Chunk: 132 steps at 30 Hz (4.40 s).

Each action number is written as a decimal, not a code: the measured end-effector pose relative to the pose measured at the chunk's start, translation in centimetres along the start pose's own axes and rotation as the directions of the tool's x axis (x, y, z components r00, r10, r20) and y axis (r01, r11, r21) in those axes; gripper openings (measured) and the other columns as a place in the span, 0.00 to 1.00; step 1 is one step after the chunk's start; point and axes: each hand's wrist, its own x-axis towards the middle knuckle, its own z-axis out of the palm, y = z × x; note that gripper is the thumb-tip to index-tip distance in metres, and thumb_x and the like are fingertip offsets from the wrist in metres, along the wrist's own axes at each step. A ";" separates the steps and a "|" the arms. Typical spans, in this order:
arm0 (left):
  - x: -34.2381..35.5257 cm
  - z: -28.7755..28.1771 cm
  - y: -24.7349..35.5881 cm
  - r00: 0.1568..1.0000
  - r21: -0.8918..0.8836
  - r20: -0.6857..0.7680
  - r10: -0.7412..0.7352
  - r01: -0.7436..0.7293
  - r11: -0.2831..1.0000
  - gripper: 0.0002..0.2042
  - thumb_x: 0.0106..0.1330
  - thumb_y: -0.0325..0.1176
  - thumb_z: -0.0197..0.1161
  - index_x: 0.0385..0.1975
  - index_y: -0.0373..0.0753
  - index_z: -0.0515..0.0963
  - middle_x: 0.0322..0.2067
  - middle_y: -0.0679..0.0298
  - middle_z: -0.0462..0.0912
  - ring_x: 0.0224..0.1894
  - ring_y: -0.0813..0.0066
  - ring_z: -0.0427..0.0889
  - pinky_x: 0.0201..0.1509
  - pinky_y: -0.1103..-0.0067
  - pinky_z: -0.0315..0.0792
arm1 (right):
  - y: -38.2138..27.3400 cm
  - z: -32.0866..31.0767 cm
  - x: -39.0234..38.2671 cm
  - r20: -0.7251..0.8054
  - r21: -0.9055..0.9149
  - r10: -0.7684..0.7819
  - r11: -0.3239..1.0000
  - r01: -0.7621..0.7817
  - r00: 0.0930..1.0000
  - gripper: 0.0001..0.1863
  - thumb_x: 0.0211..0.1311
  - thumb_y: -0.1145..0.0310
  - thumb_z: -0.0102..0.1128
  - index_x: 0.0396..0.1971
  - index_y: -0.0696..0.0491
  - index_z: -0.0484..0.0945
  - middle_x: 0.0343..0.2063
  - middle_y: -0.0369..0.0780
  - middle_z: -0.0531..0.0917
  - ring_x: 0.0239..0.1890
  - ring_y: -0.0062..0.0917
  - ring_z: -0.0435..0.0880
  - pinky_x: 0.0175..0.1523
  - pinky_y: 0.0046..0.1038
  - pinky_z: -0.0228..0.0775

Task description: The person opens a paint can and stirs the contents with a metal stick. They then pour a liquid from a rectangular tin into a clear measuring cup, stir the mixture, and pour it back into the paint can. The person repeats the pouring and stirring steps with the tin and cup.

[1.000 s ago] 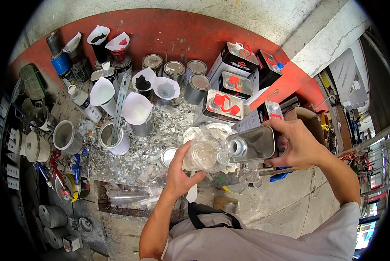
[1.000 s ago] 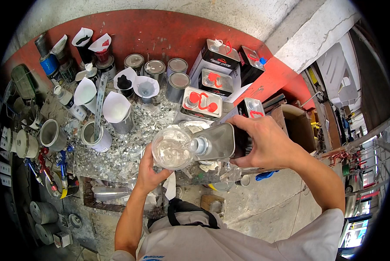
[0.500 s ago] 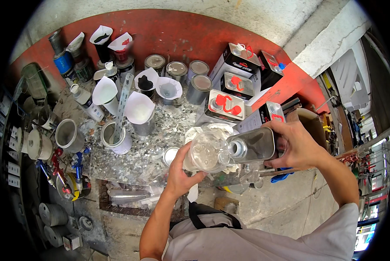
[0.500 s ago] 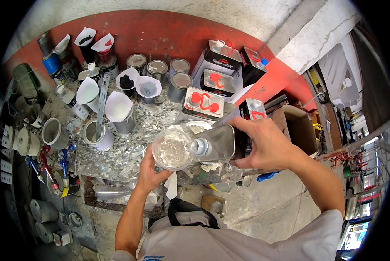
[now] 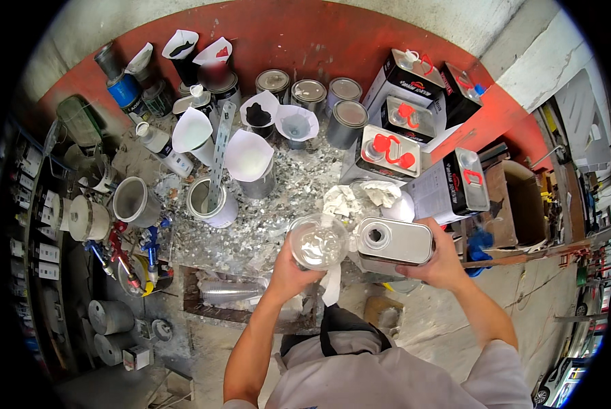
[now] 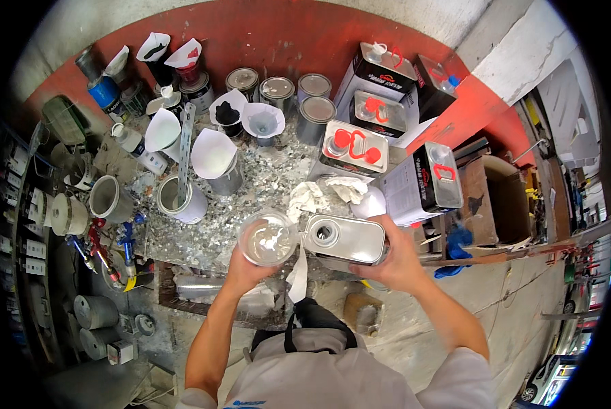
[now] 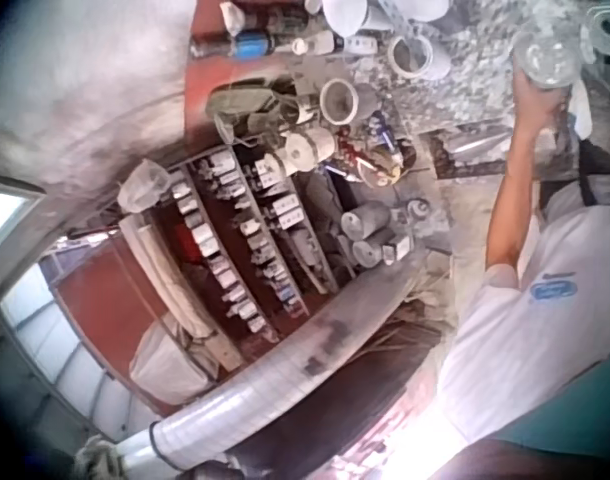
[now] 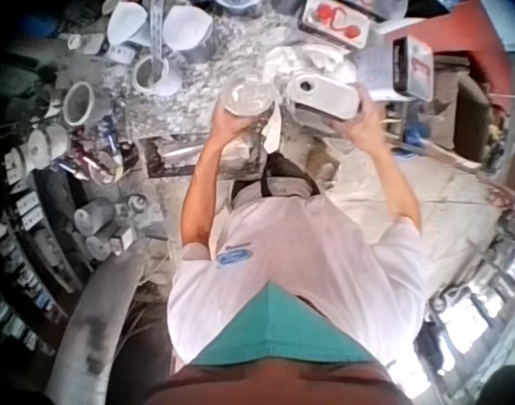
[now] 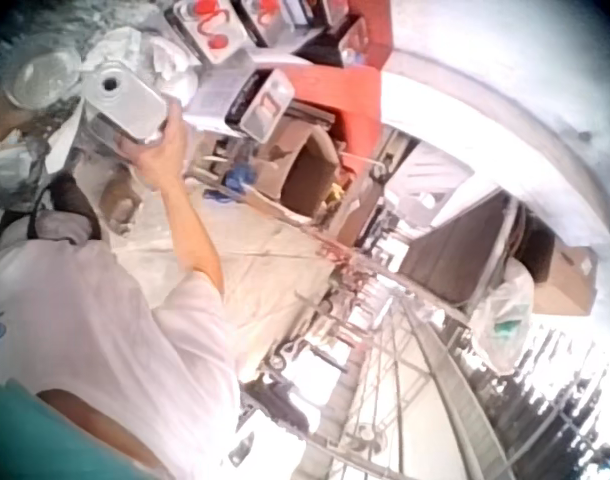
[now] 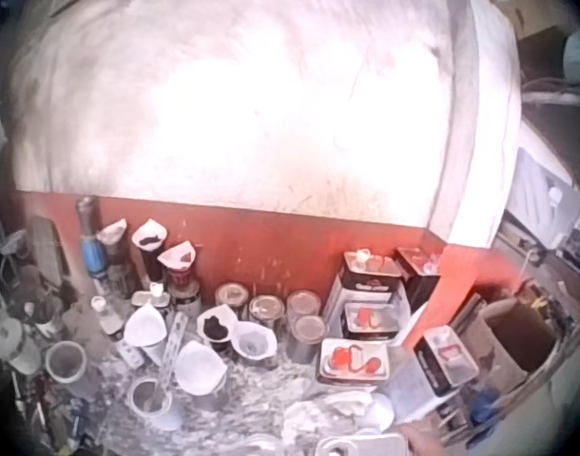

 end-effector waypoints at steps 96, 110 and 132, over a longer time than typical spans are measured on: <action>-6.2 -2.3 -2.5 0.994 0.338 0.066 0.085 -0.102 0.936 0.35 0.45 0.30 0.78 0.56 0.36 0.71 0.52 0.54 0.75 0.57 0.56 0.75 0.62 0.68 0.69 | 0.6 4.2 10.4 0.150 -0.803 -0.151 0.558 0.209 0.977 0.22 0.59 0.51 0.65 0.22 0.57 0.80 0.17 0.48 0.81 0.22 0.45 0.81 0.30 0.40 0.73; -6.7 -2.9 -2.4 0.997 0.240 0.063 0.051 -0.065 0.969 0.33 0.44 0.30 0.78 0.55 0.39 0.73 0.53 0.55 0.77 0.56 0.51 0.73 0.61 0.65 0.67 | 1.2 3.5 10.4 0.178 -0.681 -0.211 0.679 0.275 0.961 0.21 0.58 0.50 0.65 0.31 0.56 0.83 0.22 0.48 0.84 0.26 0.44 0.84 0.35 0.43 0.75; -5.9 -2.7 -2.4 0.995 0.307 0.080 0.060 -0.082 0.948 0.35 0.44 0.28 0.78 0.56 0.35 0.70 0.51 0.57 0.77 0.55 0.63 0.78 0.62 0.70 0.69 | 1.9 5.0 10.2 -0.020 -0.801 -0.098 0.597 0.043 0.995 0.25 0.56 0.45 0.64 0.20 0.56 0.81 0.15 0.46 0.80 0.20 0.43 0.81 0.28 0.39 0.73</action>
